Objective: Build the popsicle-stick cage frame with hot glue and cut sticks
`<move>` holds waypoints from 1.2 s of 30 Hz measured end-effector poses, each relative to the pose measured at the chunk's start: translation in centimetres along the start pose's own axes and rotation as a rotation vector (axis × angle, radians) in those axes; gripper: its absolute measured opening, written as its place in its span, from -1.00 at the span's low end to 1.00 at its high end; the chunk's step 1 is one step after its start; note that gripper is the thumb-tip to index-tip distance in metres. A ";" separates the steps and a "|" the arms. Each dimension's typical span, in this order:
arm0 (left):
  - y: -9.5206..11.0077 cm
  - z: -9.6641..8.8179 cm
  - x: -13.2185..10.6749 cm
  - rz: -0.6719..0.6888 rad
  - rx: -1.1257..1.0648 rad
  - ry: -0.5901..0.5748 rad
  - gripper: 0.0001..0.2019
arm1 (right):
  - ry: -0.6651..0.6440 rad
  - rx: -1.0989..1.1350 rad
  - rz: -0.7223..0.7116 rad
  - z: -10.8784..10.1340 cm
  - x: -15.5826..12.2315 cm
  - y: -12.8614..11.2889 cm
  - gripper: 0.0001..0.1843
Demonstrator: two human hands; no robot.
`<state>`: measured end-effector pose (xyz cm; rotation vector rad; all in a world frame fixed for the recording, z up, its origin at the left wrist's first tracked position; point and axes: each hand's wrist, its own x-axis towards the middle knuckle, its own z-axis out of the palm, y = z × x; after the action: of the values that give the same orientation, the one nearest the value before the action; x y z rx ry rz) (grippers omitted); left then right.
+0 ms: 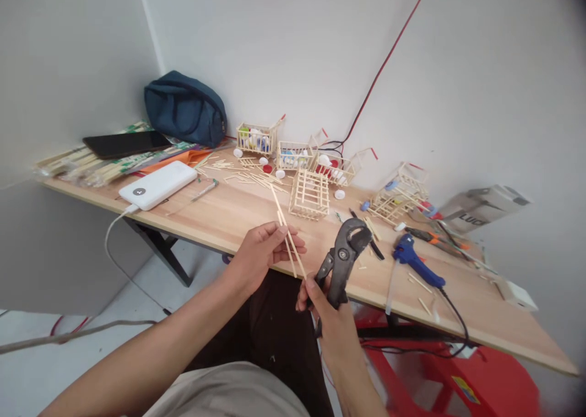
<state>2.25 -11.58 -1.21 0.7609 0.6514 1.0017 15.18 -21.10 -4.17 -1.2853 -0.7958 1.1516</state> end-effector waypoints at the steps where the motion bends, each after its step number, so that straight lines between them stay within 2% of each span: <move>1: 0.1 0.0 -0.1 0.007 0.042 -0.002 -0.73 | 0.020 -0.038 -0.017 -0.3 0.1 -0.1 -0.69; 3: 0.5 -0.3 -0.3 0.074 0.219 0.037 -0.72 | 0.055 -0.158 -0.047 -1.3 0.5 -0.6 -0.66; 4: 0.8 -0.6 -0.3 0.152 0.358 0.083 -0.73 | 0.070 -0.232 -0.059 -2.1 0.6 -1.1 -0.63; 7: 1.9 -1.9 -0.4 0.575 0.853 0.210 -0.76 | 0.059 -0.438 -0.067 -4.5 0.9 -2.7 -0.57; 8: 2.2 -2.4 -0.4 0.721 0.998 0.184 -0.77 | 0.038 -0.488 -0.057 -5.2 0.9 -3.3 -0.56; 9: 2.4 -2.8 -0.3 0.841 1.119 0.107 -0.78 | 0.013 -0.525 -0.043 -5.7 0.7 -3.8 -0.56; 11: 2.5 -3.2 0.1 0.967 1.288 -0.155 -0.75 | -0.027 -0.562 -0.015 -6.3 0.3 -4.7 -0.57; 13: 2.3 -3.3 0.4 0.969 1.379 -0.390 -0.71 | -0.040 -0.543 -0.007 -6.3 -0.1 -5.2 -0.60; 15: 2.0 -3.1 0.6 0.903 1.417 -0.494 -0.68 | -0.059 -0.494 -0.031 -6.0 -0.2 -5.7 -0.61; 16: 1.9 -2.9 0.7 0.858 1.417 -0.499 -0.68 | -0.068 -0.456 -0.051 -5.8 -0.1 -5.9 -0.61; 19: 1.9 -2.8 1.0 0.703 1.269 -0.359 -0.72 | -0.051 -0.246 -0.124 -4.9 0.4 -6.7 -0.65; 23: 3.1 -4.3 2.4 0.459 0.647 -0.028 -0.77 | -0.019 -0.009 -0.158 -4.1 1.0 -6.8 -0.72; 25: 3.7 -5.5 3.1 0.417 0.388 0.033 -0.78 | -0.012 0.011 -0.128 -4.0 1.1 -6.1 -0.72; 26: 3.9 -6.1 3.3 0.421 0.326 0.045 -0.76 | -0.006 0.015 -0.108 -4.0 1.1 -5.6 -0.72; 30: 3.8 -7.4 3.3 0.457 0.389 0.052 -0.73 | -0.013 -0.004 -0.040 -4.3 1.2 -3.6 -0.68; 36: 3.3 -7.7 2.9 0.481 0.613 0.053 -0.75 | -0.004 -0.023 -0.025 -4.5 1.5 -2.7 -0.65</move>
<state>-4.18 -5.90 -3.40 1.4828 0.8571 1.2751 20.41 -20.80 -2.48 -1.2886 -0.8283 1.1281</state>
